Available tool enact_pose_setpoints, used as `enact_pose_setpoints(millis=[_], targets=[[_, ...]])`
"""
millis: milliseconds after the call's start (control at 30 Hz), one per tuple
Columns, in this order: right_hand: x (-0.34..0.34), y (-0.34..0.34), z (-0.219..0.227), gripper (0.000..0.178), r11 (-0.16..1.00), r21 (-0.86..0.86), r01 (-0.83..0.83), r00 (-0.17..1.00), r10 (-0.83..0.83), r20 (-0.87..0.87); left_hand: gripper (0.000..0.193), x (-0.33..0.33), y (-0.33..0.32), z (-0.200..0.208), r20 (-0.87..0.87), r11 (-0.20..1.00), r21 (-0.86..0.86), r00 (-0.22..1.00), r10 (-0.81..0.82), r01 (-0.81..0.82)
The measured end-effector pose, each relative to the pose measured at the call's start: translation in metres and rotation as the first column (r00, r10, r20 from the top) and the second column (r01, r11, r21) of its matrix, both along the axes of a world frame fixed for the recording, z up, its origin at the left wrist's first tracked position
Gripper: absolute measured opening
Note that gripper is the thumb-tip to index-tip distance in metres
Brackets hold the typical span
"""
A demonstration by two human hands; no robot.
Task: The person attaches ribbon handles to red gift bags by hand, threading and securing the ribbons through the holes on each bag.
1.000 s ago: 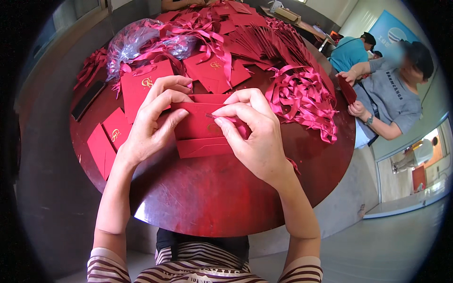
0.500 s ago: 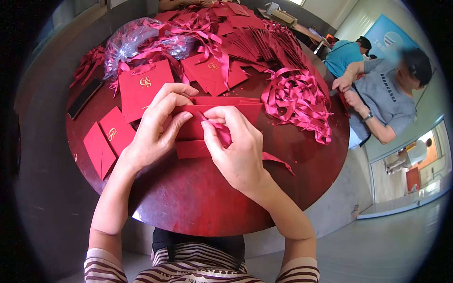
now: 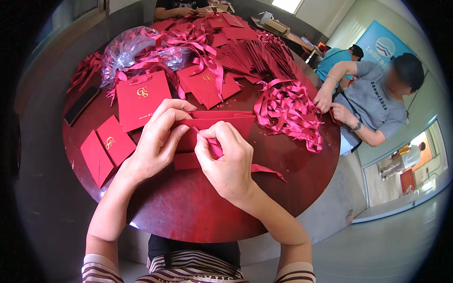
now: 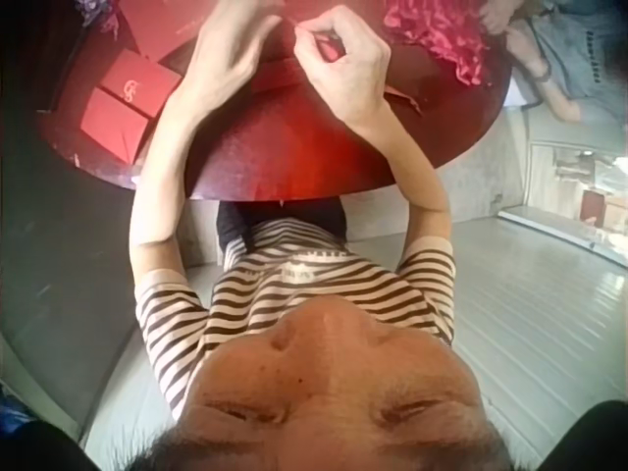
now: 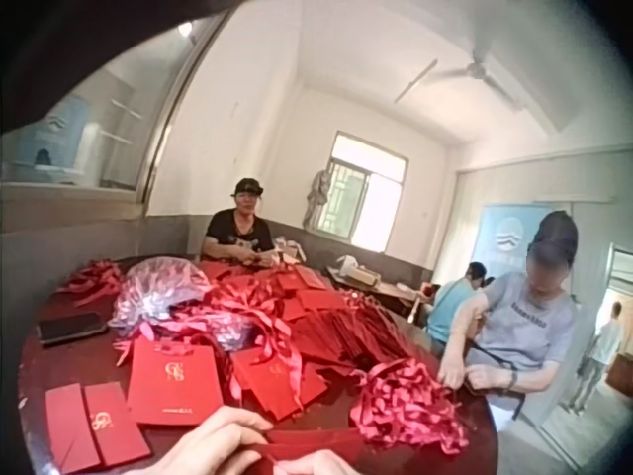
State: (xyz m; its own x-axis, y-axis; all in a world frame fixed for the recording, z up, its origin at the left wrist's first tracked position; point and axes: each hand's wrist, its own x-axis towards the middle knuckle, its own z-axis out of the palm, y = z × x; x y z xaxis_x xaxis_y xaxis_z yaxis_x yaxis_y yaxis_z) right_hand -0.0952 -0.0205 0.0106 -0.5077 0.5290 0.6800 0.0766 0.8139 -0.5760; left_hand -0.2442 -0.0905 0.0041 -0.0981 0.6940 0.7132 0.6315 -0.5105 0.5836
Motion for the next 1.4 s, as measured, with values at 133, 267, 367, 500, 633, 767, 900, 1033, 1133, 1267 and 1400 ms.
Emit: enact_pose_setpoints(millis=[133, 267, 367, 500, 633, 767, 900, 1033, 1133, 1267, 1400], targets=[[-0.004, -0.003, 0.000, 0.012, 0.998, -0.055, 0.018, 1.000, -0.017, 0.024, 0.013, -0.002, 0.002, -0.005, -0.029, 0.994, 0.099, 0.999, 0.042, -0.039], [-0.002, -0.013, 0.006, 0.013, 0.983, -0.173, 0.059, 0.998, -0.057, 0.020, 0.015, 0.009, 0.006, -0.011, 0.021, 0.986, 0.162, 0.999, 0.046, -0.048], [-0.002, -0.017, 0.004, 0.008, 0.951, -0.310, 0.001, 0.999, -0.015, -0.041, 0.013, 0.016, 0.006, -0.015, 0.061, 0.981, 0.191, 0.998, 0.030, -0.041], [-0.003, -0.024, 0.007, 0.006, 0.879, -0.469, -0.090, 0.993, 0.046, -0.104, 0.012, 0.020, -0.002, -0.019, 0.088, 0.987, 0.162, 0.996, -0.011, -0.003], [-0.008, -0.032, -0.013, 0.008, 0.956, -0.287, -0.052, 0.996, 0.031, -0.079, 0.011, 0.022, -0.010, -0.027, 0.185, 0.995, 0.099, 0.983, -0.010, -0.009], [-0.009, -0.028, -0.002, 0.007, 0.884, -0.440, -0.158, 0.978, 0.078, -0.196, 0.013, 0.022, -0.002, -0.023, 0.201, 0.994, 0.106, 0.979, -0.026, 0.005], [-0.001, -0.017, -0.001, 0.004, 0.839, -0.524, -0.145, 0.986, 0.081, -0.144, 0.018, 0.022, 0.002, -0.021, 0.184, 0.993, 0.116, 0.983, -0.007, -0.014], [0.002, -0.007, 0.001, 0.003, 0.818, -0.533, -0.217, 0.976, 0.184, -0.114, 0.023, 0.014, 0.004, -0.020, -0.002, 0.976, 0.167, 0.990, 0.140, -0.138], [0.019, 0.010, -0.009, 0.002, 0.803, -0.552, -0.227, 0.974, 0.189, -0.125, 0.021, 0.032, 0.011, -0.012, 0.006, 0.986, 0.123, 0.994, 0.109, -0.108], [0.002, 0.001, -0.007, 0.006, 0.884, -0.415, -0.216, 0.975, 0.177, -0.131, 0.023, 0.025, -0.004, -0.007, -0.016, 0.989, 0.054, 0.990, 0.141, -0.140], [0.010, -0.003, -0.006, 0.007, 0.915, -0.370, -0.160, 0.984, 0.120, -0.128, 0.021, 0.031, 0.000, -0.016, 0.000, 0.996, 0.025, 0.996, 0.084, -0.084]])
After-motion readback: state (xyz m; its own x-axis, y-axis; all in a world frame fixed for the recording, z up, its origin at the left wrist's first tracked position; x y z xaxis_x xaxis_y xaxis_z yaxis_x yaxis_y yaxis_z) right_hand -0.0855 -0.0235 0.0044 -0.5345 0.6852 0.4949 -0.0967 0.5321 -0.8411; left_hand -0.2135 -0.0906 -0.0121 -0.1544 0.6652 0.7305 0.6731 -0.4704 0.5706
